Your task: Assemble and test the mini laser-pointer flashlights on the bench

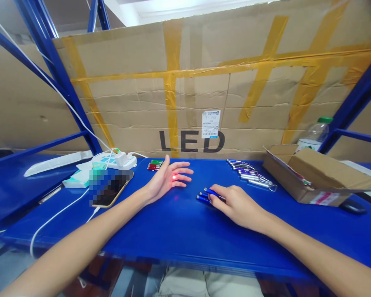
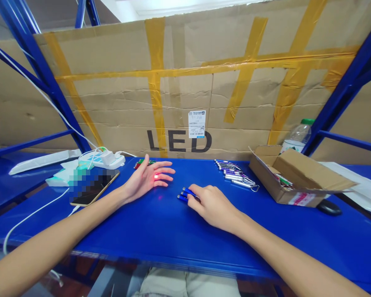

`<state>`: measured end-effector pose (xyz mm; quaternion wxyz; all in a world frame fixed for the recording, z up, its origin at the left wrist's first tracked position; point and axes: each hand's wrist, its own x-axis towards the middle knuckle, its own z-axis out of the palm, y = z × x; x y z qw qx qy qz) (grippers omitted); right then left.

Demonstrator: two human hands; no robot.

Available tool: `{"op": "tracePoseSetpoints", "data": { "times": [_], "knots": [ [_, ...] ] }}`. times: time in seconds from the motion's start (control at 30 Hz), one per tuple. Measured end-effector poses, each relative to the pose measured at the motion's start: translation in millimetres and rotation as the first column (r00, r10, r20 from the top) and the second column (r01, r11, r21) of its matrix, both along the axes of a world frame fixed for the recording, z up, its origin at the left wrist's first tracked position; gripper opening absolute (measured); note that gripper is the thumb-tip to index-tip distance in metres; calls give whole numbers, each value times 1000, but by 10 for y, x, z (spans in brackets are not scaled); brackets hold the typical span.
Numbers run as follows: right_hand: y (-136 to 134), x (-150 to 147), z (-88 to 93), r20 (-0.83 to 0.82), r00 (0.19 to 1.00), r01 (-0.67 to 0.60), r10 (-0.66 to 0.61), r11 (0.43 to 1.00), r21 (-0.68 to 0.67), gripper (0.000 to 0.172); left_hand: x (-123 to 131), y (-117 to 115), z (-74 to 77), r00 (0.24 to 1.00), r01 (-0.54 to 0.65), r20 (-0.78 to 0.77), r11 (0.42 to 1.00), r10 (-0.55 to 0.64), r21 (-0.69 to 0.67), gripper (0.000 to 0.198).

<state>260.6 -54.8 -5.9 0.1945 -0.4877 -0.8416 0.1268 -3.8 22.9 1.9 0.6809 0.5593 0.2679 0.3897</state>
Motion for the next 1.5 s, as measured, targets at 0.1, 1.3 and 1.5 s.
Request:
{"op": "tracePoseSetpoints", "data": {
  "times": [0.1, 1.3, 1.5],
  "knots": [
    [9, 11, -9, -76, 996, 37, -37, 999, 8, 32, 0, 3, -6, 1000, 8, -4, 1000, -8, 9, 83],
    [35, 8, -35, 108, 992, 66, -68, 998, 22, 30, -4, 16, -5, 1000, 16, -6, 1000, -16, 18, 84],
    [23, -2, -31, 63, 996, 57, -59, 998, 21, 30, 2, 4, 3, 1000, 10, -5, 1000, -10, 4, 84]
  ]
}}
